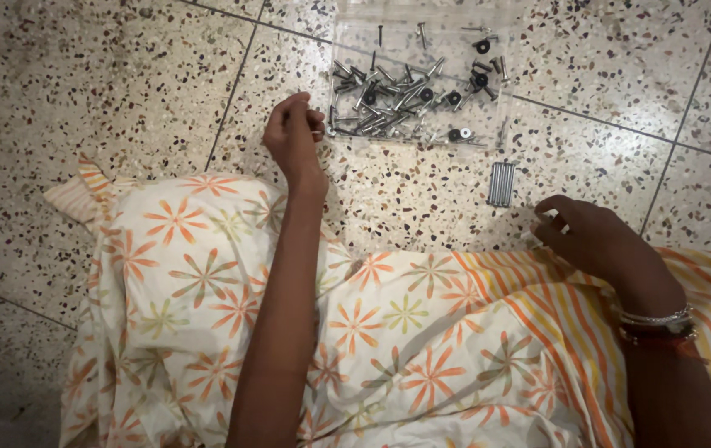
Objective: The person sits on the floor and assembles small metal hardware components by hand. They pick up screws and black plastic pieces from a clear plastic bag and attach them to a metal strip, repeating the process for multiple units.
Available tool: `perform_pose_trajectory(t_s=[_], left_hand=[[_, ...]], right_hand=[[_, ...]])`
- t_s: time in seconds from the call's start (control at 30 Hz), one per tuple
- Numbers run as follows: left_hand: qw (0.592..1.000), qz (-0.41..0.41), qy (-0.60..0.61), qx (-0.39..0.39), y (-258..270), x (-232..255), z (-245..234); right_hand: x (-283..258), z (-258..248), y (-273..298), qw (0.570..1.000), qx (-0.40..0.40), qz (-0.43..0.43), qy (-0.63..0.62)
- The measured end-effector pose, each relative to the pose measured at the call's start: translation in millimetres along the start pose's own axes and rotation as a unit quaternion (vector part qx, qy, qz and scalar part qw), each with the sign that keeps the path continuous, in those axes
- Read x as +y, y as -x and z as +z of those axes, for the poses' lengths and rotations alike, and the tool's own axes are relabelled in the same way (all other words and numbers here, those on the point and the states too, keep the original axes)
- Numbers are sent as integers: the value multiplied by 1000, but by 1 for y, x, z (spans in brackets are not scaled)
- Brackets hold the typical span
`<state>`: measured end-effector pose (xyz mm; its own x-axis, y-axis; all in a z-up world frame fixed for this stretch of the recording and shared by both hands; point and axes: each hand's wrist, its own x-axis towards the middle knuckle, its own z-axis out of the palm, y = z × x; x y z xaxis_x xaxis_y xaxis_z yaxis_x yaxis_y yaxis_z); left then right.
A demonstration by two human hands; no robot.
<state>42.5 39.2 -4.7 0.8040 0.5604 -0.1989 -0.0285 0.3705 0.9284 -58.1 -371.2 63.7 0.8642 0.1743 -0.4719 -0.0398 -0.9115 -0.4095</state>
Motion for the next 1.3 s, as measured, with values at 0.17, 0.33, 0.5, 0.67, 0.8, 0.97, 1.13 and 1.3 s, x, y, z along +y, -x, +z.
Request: perform_pose_trajectory(t_s=[0.17, 0.33, 0.5, 0.67, 0.8, 0.97, 1.13, 1.3], left_hand=[[964, 59, -249, -79, 9, 4, 0], [847, 186, -484, -117, 32, 21, 10], [830, 239, -493, -102, 40, 28, 15], [782, 411, -462, -78, 36, 22, 15], [882, 308, -343, -94, 24, 13, 18], [927, 202, -300, -99, 22, 0, 15], [967, 47, -212, -134, 26, -4, 15], [960, 22, -181, -212, 40, 1, 19]], right_hand=[[-3, 0, 0, 1000, -2, 4, -1], [-6, -1, 1, 999, -4, 22, -23], [-9, -2, -3, 999, -12, 42, -2], [-12, -3, 2, 999, -5, 38, -18], [-12, -2, 1, 999, 13, 22, -22], [-11, 0, -2, 1000, 9, 25, -14], [-18, -1, -9, 999, -20, 49, 11], [-17, 1, -10, 999, -4, 35, 11]])
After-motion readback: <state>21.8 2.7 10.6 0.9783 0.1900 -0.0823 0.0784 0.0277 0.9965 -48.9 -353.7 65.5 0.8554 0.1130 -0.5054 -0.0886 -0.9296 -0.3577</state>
